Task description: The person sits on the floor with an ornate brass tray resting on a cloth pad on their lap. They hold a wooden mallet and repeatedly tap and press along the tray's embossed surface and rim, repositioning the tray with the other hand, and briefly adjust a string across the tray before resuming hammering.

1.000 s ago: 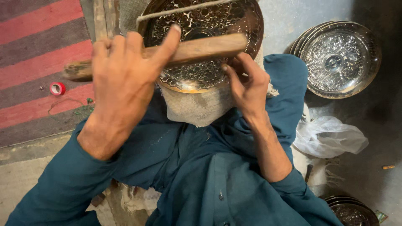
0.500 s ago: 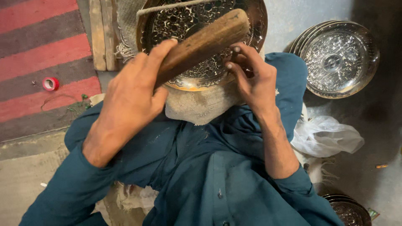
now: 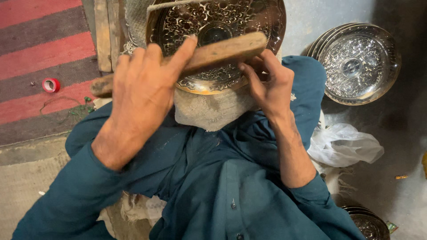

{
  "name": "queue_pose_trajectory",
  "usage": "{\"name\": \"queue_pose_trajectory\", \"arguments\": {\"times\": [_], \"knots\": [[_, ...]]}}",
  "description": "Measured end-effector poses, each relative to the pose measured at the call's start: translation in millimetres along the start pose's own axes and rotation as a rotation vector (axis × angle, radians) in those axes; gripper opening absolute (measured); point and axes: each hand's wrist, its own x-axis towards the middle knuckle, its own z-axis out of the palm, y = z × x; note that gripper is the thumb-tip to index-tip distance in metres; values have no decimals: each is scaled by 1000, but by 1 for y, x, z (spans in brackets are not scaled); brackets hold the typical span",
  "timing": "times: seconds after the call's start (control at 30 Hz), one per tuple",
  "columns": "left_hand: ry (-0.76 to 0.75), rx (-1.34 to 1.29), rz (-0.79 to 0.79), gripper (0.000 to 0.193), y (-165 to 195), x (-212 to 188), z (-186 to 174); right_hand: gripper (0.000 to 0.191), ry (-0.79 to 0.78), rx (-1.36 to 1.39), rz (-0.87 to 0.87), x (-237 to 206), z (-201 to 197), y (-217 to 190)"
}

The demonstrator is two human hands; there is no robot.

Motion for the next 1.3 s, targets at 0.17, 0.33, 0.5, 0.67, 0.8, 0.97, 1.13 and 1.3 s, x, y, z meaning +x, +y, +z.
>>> {"name": "queue_pose_trajectory", "arguments": {"times": [0.17,0.33,0.5,0.67,0.8,0.97,1.13,1.3], "knots": [[44,69,13,74,-1,1,1,32,11,-18,-7,2,0,2],[104,280,45,71,1,-1,3,32,12,-17,1,1,1,3],[98,265,22,69,4,-2,4,33,10,-18,20,1,1,5],[105,146,2,71,0,-1,4,33,7,-5,-19,1,1,5],[97,131,-5,70,0,-1,4,30,-38,-21,-3,0,-2,3],[107,237,2,67,0,-2,5,33,-15,0,-16,1,-1,5],[133,439,33,68,0,-3,8,33,-7,-29,-51,1,-1,9],[107,246,-18,81,1,-5,9,32,-1,-65,14,-1,1,12]]}}
